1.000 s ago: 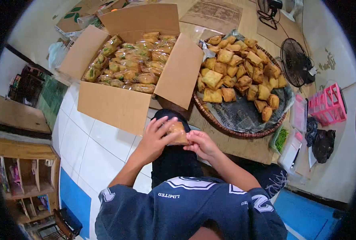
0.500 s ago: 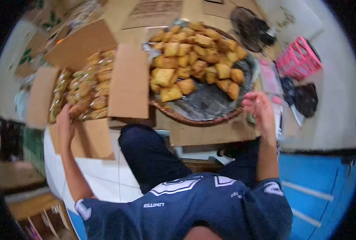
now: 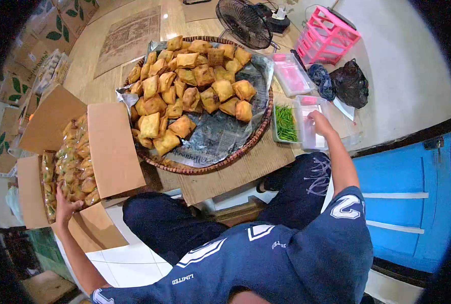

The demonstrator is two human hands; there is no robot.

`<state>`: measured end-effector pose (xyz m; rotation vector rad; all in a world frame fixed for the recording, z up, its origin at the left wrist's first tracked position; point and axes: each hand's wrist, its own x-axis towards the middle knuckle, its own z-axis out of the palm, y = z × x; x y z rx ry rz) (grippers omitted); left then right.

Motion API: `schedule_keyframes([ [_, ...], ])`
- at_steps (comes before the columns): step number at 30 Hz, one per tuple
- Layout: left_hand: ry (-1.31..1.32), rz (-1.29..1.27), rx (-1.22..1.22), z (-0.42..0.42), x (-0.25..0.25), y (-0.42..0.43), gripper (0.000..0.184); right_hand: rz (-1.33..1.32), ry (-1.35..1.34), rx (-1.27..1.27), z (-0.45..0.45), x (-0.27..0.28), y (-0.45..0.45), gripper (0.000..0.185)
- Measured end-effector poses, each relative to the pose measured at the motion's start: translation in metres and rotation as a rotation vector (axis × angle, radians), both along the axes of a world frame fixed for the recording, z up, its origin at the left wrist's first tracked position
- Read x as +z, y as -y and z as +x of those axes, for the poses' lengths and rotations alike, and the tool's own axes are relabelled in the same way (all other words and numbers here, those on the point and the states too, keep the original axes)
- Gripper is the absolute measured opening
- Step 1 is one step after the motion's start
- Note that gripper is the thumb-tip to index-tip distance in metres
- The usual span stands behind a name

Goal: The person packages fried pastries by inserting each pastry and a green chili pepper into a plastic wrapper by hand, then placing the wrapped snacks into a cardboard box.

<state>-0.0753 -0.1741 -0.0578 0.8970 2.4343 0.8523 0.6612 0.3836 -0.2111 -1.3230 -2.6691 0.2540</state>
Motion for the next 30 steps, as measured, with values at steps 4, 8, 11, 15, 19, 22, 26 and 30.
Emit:
schedule_keyframes([
  [4,0.409,0.052,0.132,0.031,0.017,-0.02,0.103,-0.191,0.214,-0.119,-0.006,0.012,0.0,0.025],
  [8,0.13,0.251,-0.025,0.04,0.012,-0.023,0.102,-0.021,0.288,0.024,-0.006,0.008,0.001,0.023],
  [11,0.399,0.107,0.059,0.029,0.014,-0.019,0.098,-0.111,0.246,-0.04,-0.012,0.016,-0.001,0.018],
  [15,-0.427,0.13,-0.013,0.022,0.012,-0.02,0.082,-0.176,0.367,-0.08,0.0,0.017,-0.017,0.009],
  [19,-0.593,0.543,0.15,0.137,0.034,-0.101,0.053,-0.483,-0.262,-0.268,0.033,0.024,-0.04,0.01],
  [22,-0.289,0.787,0.014,0.201,0.006,-0.154,0.044,0.003,-0.011,-0.188,0.036,0.047,-0.021,0.011],
  [26,0.254,0.739,-0.128,0.261,-0.032,-0.223,0.035,0.113,-0.208,-0.118,0.043,0.042,-0.03,0.01],
  [30,0.418,0.571,-0.411,0.316,-0.044,-0.259,0.029,0.118,-0.325,0.053,-0.04,0.114,0.032,0.007],
])
